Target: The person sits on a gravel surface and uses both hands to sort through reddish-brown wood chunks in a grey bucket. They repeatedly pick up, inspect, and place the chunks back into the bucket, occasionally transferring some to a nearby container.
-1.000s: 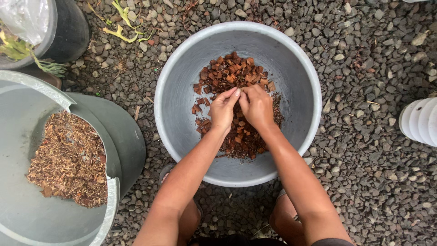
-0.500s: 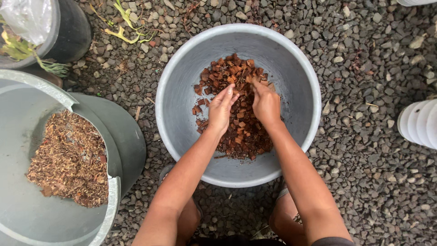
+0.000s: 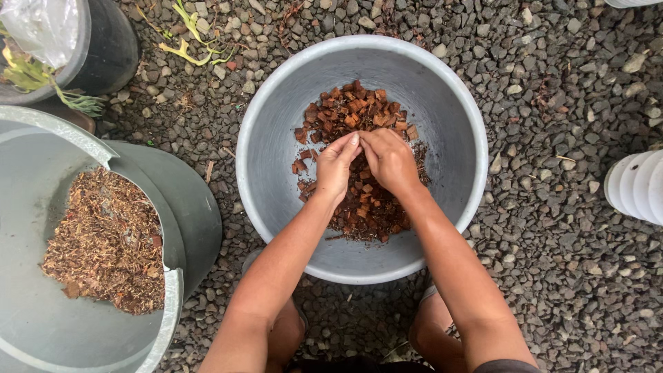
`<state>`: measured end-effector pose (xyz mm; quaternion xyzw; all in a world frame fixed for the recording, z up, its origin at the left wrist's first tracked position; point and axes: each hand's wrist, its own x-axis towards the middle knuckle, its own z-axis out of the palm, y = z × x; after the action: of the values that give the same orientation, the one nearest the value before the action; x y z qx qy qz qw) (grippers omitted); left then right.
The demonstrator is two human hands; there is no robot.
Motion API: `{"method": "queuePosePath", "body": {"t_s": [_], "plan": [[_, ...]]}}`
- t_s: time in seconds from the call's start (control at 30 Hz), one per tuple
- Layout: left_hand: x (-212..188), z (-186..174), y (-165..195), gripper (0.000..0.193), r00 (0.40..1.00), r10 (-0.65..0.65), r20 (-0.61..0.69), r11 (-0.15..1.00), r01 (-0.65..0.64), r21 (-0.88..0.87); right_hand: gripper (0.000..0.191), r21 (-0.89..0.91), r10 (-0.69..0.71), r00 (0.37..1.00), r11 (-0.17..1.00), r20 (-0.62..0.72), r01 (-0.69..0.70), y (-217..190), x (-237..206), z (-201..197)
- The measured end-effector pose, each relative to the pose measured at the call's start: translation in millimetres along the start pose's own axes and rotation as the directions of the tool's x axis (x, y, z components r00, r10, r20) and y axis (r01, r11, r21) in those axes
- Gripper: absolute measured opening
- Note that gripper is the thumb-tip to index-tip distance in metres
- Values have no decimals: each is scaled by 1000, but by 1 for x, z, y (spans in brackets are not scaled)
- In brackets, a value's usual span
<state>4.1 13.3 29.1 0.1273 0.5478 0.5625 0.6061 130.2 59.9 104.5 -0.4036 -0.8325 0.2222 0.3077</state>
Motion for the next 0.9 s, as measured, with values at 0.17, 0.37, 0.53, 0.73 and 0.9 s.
{"method": "queuePosePath", "body": {"t_s": [0.17,0.37,0.53,0.73,0.9], "plan": [[4,-5,-7,28,1000,-26,9,1000,26,3,19,67,-20,1000,998,0,20,7,-3,-2],[4,-4,-26,26,1000,29,-9,999,-29,-23,13,10,33,999,999,-13,-33,13,-8,8],[7,3,-32,27,993,113,17,989,-110,-99,13,112,317,942,946,-107,-305,21,-13,30],[7,-1,-22,27,999,32,36,951,-19,-307,21,617,776,626,460,70,-639,50,-13,47],[2,-4,-12,32,996,-6,90,923,40,-383,33,361,518,854,807,-50,-468,55,-20,38]]}}
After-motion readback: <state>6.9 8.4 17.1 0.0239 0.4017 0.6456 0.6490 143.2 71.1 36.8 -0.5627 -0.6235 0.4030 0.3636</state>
